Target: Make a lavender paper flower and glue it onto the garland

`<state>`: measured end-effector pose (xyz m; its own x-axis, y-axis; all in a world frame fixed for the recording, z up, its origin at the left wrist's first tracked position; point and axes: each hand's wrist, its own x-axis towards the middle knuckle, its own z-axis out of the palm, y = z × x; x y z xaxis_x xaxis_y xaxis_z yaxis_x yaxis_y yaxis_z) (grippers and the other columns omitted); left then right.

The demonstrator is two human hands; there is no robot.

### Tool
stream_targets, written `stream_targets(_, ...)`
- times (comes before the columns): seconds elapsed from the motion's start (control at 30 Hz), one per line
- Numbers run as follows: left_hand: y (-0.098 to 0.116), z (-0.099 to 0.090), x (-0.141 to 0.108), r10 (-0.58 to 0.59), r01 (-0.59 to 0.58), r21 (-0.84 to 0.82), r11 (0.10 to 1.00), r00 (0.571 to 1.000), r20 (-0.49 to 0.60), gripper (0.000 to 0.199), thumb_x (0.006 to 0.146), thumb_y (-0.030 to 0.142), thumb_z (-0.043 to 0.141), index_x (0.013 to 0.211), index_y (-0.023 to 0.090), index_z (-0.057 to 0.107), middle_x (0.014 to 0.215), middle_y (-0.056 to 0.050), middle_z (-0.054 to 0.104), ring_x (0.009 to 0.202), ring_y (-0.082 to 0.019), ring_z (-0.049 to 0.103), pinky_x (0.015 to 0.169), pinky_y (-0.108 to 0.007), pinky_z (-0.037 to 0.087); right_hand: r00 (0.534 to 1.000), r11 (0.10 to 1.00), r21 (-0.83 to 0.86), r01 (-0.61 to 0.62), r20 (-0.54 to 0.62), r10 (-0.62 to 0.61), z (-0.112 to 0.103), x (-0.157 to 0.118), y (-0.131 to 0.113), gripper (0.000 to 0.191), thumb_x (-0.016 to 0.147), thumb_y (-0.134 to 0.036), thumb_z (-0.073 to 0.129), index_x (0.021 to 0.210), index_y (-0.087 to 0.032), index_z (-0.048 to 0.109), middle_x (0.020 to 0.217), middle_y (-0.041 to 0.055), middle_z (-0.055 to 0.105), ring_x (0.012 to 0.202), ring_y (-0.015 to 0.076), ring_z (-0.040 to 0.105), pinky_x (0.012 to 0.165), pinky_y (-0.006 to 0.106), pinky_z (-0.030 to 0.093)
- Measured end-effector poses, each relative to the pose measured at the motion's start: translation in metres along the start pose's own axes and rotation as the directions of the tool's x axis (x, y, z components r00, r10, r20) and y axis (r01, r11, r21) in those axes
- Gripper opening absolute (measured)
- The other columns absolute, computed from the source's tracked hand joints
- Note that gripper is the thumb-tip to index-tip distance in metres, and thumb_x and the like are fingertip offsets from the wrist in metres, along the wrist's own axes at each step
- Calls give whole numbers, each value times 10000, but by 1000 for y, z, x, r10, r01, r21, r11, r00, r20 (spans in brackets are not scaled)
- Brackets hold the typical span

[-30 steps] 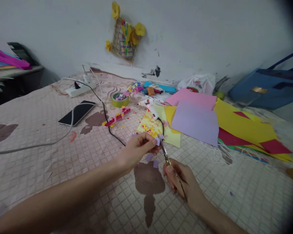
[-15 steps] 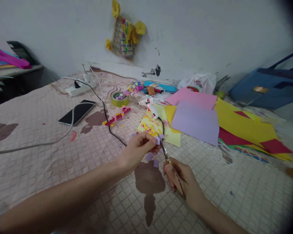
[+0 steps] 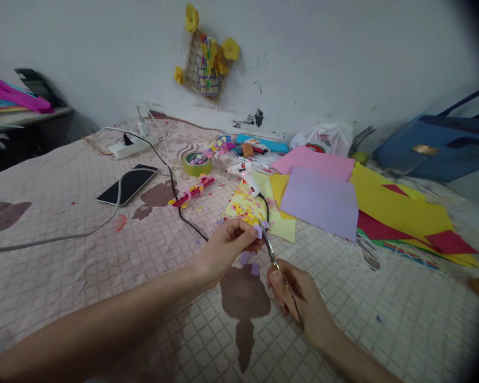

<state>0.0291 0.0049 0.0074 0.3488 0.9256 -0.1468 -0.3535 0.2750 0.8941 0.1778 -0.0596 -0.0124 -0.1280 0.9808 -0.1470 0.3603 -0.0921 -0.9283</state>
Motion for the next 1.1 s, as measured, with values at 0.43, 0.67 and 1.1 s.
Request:
stream_targets(0.43, 1, 1, 0, -6, 6, 7, 1000, 1000, -19, 132, 756, 231, 610, 737, 120, 542, 708, -13, 609, 663, -92, 572, 706, -251, 447, 1000, 1000, 3, 5, 8, -5, -1, 1, 5, 445, 816, -592, 395, 603, -201, 389, 466, -65, 346, 402, 84, 332, 386, 213, 256)
stream_targets(0.67, 0, -1, 1, -2, 2, 3, 1000, 1000, -3, 163, 739, 261, 631, 737, 123, 545, 707, -16, 613, 666, -101, 575, 708, -263, 445, 1000, 1000, -6, -4, 1, 4, -1, 1, 6, 443, 822, -581, 399, 599, -198, 392, 454, -61, 366, 394, 81, 340, 379, 204, 262)
stream_targets(1.1, 3, -1, -1, -78, 80, -49, 996, 997, 25, 239, 707, 311, 671, 712, 129, 517, 686, -24, 622, 632, -104, 584, 662, -260, 459, 998, 935, 350, -52, -13, 60, -4, 5, 6, 489, 755, -647, 453, 642, -176, 519, 397, -46, 379, 341, 77, 330, 367, 207, 281)
